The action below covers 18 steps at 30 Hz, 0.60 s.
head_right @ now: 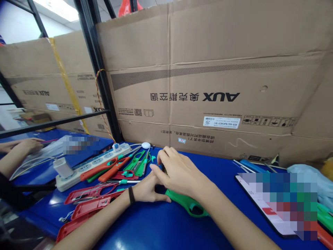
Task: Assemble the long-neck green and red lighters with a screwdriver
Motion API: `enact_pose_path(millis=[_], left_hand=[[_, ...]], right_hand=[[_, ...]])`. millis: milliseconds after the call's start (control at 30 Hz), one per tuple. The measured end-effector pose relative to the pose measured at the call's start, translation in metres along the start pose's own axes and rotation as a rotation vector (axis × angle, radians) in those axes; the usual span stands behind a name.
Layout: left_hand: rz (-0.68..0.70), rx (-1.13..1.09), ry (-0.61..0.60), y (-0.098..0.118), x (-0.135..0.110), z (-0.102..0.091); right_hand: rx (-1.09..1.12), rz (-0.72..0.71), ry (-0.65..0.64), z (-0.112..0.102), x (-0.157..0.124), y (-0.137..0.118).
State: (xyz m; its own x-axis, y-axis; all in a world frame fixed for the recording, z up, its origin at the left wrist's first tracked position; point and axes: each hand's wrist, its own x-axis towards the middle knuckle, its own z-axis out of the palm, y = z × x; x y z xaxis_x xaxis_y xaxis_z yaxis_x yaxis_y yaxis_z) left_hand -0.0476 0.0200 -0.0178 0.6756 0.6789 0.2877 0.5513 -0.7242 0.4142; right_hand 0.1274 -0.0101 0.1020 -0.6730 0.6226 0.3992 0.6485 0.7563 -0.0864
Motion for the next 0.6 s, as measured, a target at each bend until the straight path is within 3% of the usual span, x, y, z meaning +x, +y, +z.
enact_pose_path(millis=[100, 167, 333, 433, 600], left_hand=[[-0.002, 0.017, -0.026, 0.001, 0.000, -0.001], [-0.005, 0.032, -0.022, 0.003, 0.001, -0.003], [-0.017, -0.033, -0.019, 0.007, 0.001, -0.004], [-0.013, -0.034, 0.007, 0.005, 0.001, -0.003], [-0.008, 0.007, 0.009, 0.002, 0.000, -0.002]], right_hand=[[0.079, -0.061, -0.243, -0.014, 0.006, -0.005], [0.018, -0.099, -0.337, -0.019, 0.013, -0.008], [-0.301, 0.030, -0.344, -0.017, 0.029, -0.021], [-0.257, 0.051, -0.356, -0.021, 0.030, -0.025], [-0.127, -0.085, -0.578, -0.034, 0.027, -0.018]])
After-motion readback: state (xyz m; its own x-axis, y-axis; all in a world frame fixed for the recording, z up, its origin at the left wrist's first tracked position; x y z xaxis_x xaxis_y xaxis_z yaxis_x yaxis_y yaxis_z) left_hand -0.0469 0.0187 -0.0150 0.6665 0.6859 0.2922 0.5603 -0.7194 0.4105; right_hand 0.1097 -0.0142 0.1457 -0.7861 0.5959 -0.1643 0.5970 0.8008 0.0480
